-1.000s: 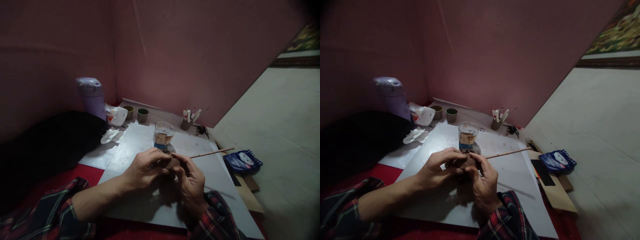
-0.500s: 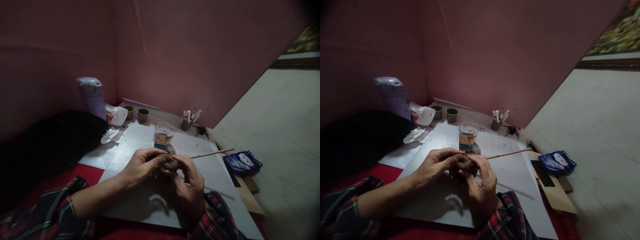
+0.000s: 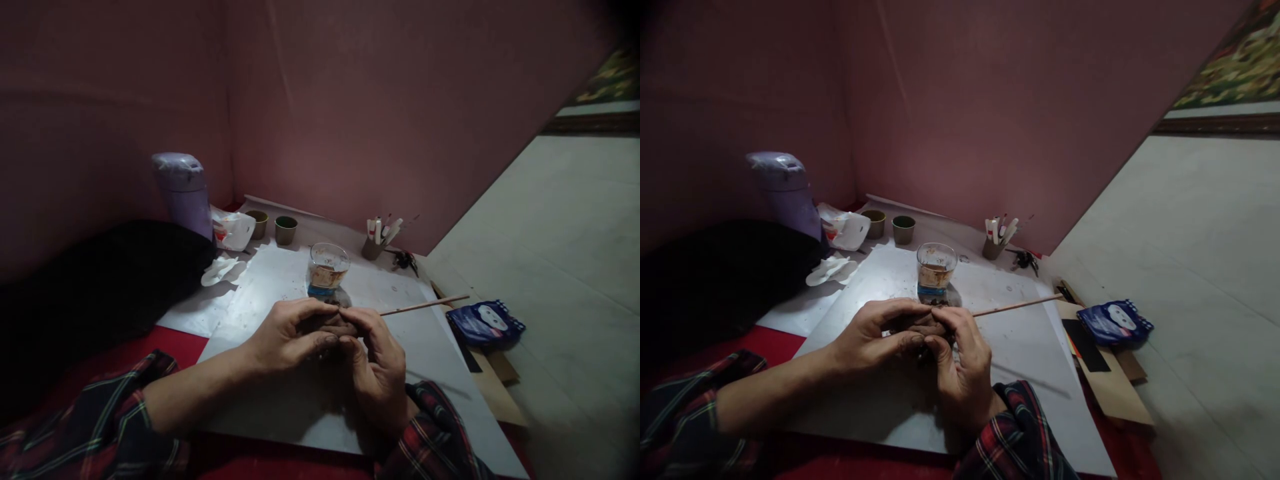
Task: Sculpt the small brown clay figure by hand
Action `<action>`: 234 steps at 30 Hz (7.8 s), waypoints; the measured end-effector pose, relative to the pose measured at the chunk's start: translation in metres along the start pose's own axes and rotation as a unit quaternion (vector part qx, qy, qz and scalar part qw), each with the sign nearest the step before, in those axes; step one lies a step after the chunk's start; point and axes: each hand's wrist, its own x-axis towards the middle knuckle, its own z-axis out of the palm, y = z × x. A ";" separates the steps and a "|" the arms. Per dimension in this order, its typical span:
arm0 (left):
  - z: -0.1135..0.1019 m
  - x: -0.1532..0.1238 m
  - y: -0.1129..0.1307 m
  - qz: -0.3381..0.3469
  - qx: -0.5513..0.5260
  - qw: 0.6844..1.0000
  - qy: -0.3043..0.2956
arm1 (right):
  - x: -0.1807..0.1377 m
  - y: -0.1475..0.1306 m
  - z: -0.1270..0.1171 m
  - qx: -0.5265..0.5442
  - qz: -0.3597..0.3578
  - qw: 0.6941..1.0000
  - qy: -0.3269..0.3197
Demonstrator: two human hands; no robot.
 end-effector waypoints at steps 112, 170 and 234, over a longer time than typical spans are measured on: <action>0.003 -0.003 0.001 -0.030 0.059 0.998 -0.005 | 0.001 0.008 0.002 0.150 0.167 0.974 0.016; 0.006 0.004 -0.001 -0.229 -0.276 0.934 0.003 | -0.001 0.007 0.000 0.087 0.091 0.992 0.028; 0.001 0.000 0.000 -0.203 -0.232 0.951 -0.036 | 0.001 0.002 -0.001 0.062 0.052 0.996 -0.031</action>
